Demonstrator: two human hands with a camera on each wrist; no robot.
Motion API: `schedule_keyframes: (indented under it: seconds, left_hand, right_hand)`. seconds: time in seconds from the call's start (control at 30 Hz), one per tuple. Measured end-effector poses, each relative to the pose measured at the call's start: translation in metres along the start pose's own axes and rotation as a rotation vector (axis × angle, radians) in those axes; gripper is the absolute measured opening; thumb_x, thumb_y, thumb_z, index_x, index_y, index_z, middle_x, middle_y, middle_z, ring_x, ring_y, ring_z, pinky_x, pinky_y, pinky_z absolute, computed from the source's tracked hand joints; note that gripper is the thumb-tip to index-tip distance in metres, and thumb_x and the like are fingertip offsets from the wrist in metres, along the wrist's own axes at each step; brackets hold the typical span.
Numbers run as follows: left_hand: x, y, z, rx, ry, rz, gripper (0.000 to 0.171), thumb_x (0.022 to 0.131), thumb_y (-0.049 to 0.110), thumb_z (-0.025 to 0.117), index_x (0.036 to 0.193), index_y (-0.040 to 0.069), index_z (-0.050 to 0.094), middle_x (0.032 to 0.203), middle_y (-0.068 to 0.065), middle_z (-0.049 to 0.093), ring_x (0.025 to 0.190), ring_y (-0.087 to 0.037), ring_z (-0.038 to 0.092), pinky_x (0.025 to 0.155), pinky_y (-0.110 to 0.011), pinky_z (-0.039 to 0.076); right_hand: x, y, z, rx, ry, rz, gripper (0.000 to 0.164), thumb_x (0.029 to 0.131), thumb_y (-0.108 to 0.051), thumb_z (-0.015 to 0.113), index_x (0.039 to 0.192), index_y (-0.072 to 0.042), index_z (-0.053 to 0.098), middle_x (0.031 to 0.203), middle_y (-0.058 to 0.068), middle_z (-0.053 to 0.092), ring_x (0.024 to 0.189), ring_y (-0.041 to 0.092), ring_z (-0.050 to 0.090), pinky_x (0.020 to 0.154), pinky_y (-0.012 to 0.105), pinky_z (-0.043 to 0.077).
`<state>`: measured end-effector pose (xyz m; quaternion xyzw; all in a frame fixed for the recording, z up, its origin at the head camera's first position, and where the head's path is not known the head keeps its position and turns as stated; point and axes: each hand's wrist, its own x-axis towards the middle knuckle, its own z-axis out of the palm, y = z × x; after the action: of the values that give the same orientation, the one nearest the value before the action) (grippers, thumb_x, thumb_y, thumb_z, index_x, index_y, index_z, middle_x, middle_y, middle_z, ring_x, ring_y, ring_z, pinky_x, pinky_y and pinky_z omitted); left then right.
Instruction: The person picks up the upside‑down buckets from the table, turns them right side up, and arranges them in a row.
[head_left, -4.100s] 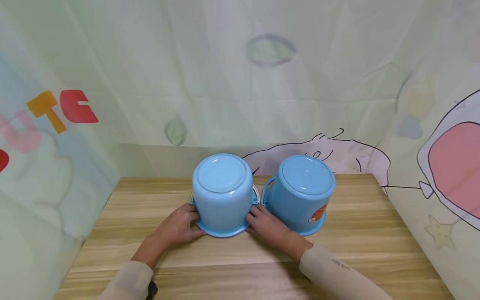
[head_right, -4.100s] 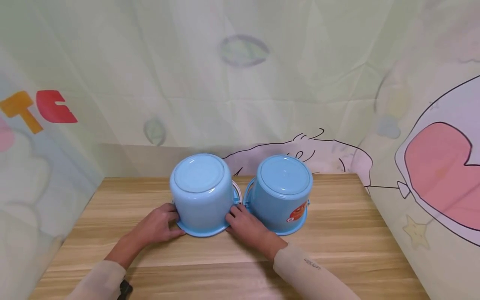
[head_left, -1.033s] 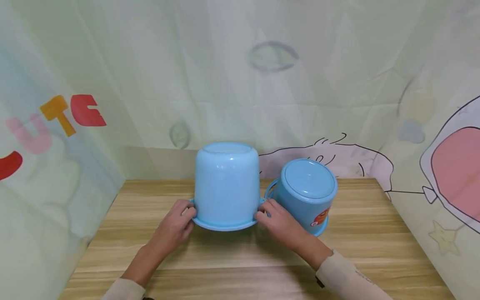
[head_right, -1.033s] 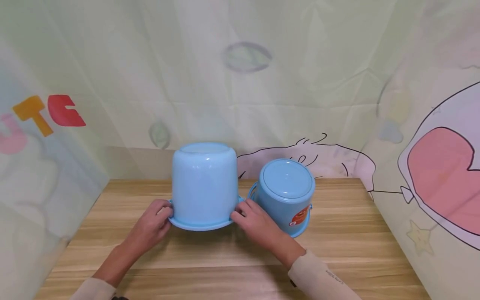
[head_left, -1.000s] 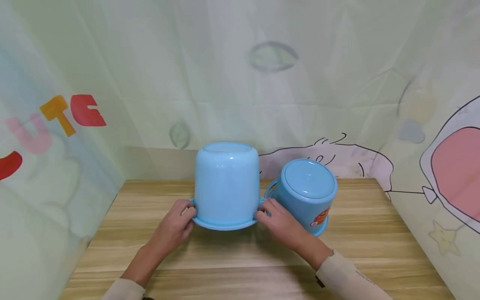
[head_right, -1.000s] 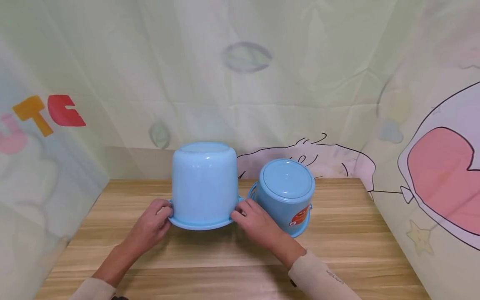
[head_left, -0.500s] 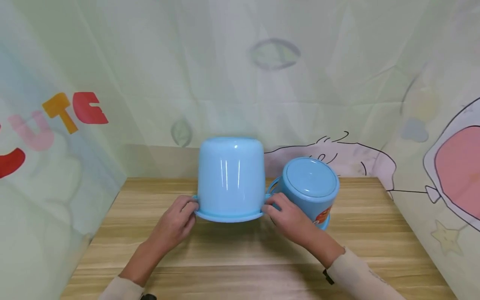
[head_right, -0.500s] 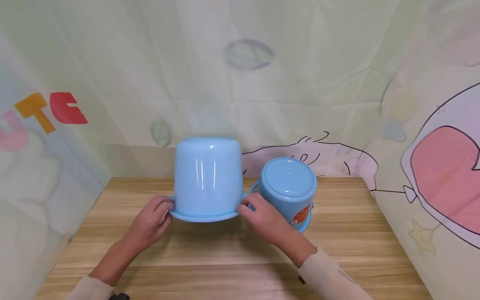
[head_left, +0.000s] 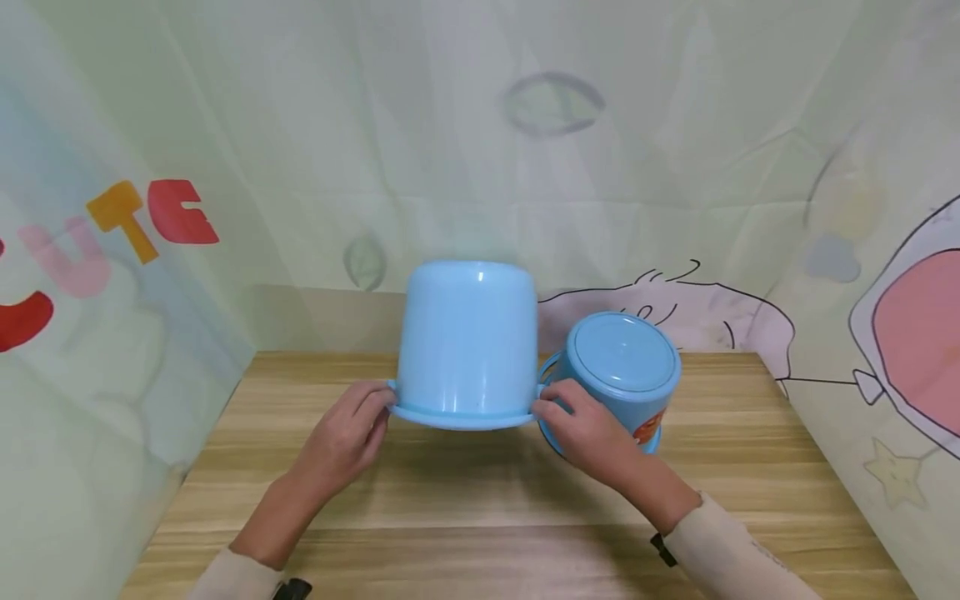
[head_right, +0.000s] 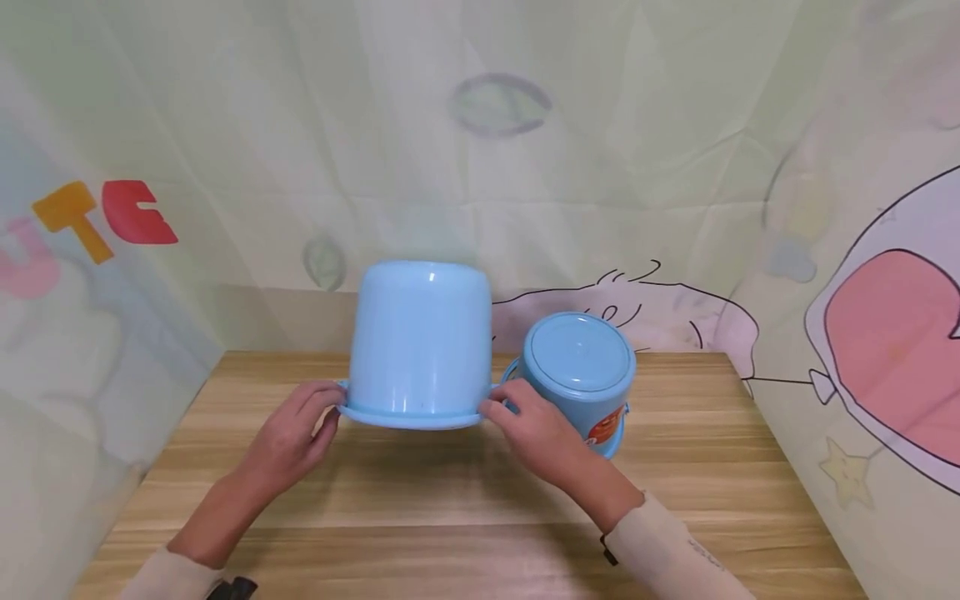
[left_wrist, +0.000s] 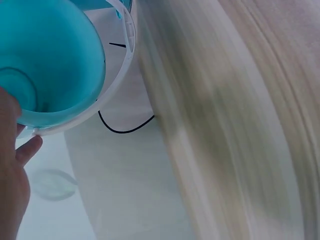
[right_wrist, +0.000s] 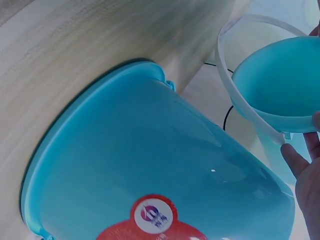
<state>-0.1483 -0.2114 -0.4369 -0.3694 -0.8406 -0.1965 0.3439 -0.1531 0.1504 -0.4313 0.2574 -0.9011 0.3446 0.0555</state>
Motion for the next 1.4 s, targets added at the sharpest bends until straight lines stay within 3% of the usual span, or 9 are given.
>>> schedule_keyframes:
  seconds: [0.07,0.13,0.23,0.33,0.47,0.67,0.87,1.1,1.4]
  left_hand:
    - [0.002,0.001,-0.001,0.007,0.003,0.006,0.033,0.109,0.017,0.038,0.107,-0.004,0.063,0.107,-0.015,0.064,0.097,-0.028,0.065,0.086,-0.039,0.06]
    - [0.004,0.002,-0.001,0.012,0.018,0.018,0.035,0.11,0.019,0.037,0.107,-0.004,0.063,0.107,-0.016,0.065,0.095,-0.028,0.065,0.085,-0.038,0.06]
    - [0.007,0.005,-0.001,0.009,0.053,0.037,0.034,0.11,0.018,0.039,0.108,-0.005,0.064,0.106,-0.016,0.065,0.093,-0.027,0.065,0.082,-0.037,0.06]
    - [0.012,0.007,-0.001,-0.003,0.107,0.059,0.032,0.11,0.016,0.042,0.109,-0.006,0.065,0.105,-0.016,0.065,0.091,-0.026,0.066,0.079,-0.035,0.059]
    - [0.018,0.01,-0.001,-0.025,0.183,0.084,0.028,0.109,0.013,0.047,0.111,-0.006,0.066,0.103,-0.017,0.066,0.088,-0.027,0.067,0.075,-0.034,0.059]
    - [0.025,0.016,-0.007,-0.014,0.223,0.098,0.028,0.109,0.014,0.049,0.116,-0.006,0.068,0.102,-0.017,0.067,0.085,-0.027,0.068,0.073,-0.035,0.06]
    - [0.033,0.022,-0.01,-0.025,0.244,0.072,0.032,0.109,0.016,0.051,0.125,-0.005,0.068,0.105,-0.017,0.069,0.089,-0.028,0.071,0.079,-0.036,0.06]
    - [0.036,0.023,-0.012,-0.092,0.287,-0.025,0.033,0.107,0.019,0.056,0.125,-0.005,0.069,0.107,-0.02,0.07,0.092,-0.031,0.072,0.104,-0.014,0.048]
    - [0.04,0.021,-0.015,-0.105,0.272,-0.019,0.034,0.108,0.02,0.055,0.126,-0.006,0.067,0.109,-0.02,0.069,0.093,-0.03,0.072,0.104,-0.014,0.047]
  right_hand:
    - [-0.001,-0.002,-0.003,0.036,0.019,0.056,0.02,0.108,-0.041,0.045,0.113,-0.03,0.061,0.108,-0.014,0.06,0.096,0.005,0.058,0.085,0.033,0.057]
    - [-0.001,0.002,-0.005,-0.093,0.068,-0.169,0.022,0.11,-0.03,0.043,0.117,-0.02,0.061,0.111,-0.004,0.062,0.098,0.011,0.061,0.084,0.036,0.059]
    - [0.002,0.008,-0.008,-0.275,0.225,-0.497,0.024,0.111,-0.019,0.04,0.118,-0.007,0.06,0.109,0.008,0.062,0.096,0.019,0.064,0.079,0.035,0.061]
    - [0.006,0.009,-0.012,-0.305,0.301,-0.596,0.023,0.11,-0.019,0.045,0.115,-0.004,0.061,0.106,0.012,0.062,0.094,0.022,0.065,0.077,0.034,0.062]
    - [0.006,0.006,-0.019,-0.265,0.292,-0.564,0.017,0.1,-0.007,0.066,0.116,-0.001,0.062,0.108,0.014,0.063,0.095,0.024,0.066,0.079,0.036,0.063]
    - [0.006,0.001,-0.024,-0.238,0.318,-0.516,0.043,0.079,0.01,0.081,0.117,0.001,0.062,0.109,0.015,0.062,0.096,0.026,0.067,0.079,0.039,0.064]
    - [0.006,0.001,-0.027,-0.208,0.36,-0.485,0.047,0.076,0.013,0.081,0.117,0.001,0.061,0.109,0.014,0.062,0.092,0.026,0.068,0.075,0.04,0.064]
    - [0.006,-0.007,-0.032,-0.13,0.329,-0.442,0.044,0.081,0.011,0.079,0.12,-0.002,0.062,0.114,0.01,0.064,0.1,0.022,0.068,0.084,0.039,0.063]
    - [0.012,-0.011,-0.034,-0.062,0.361,-0.453,0.048,0.078,0.015,0.08,0.12,-0.002,0.064,0.113,0.009,0.065,0.099,0.021,0.07,0.081,0.033,0.063]
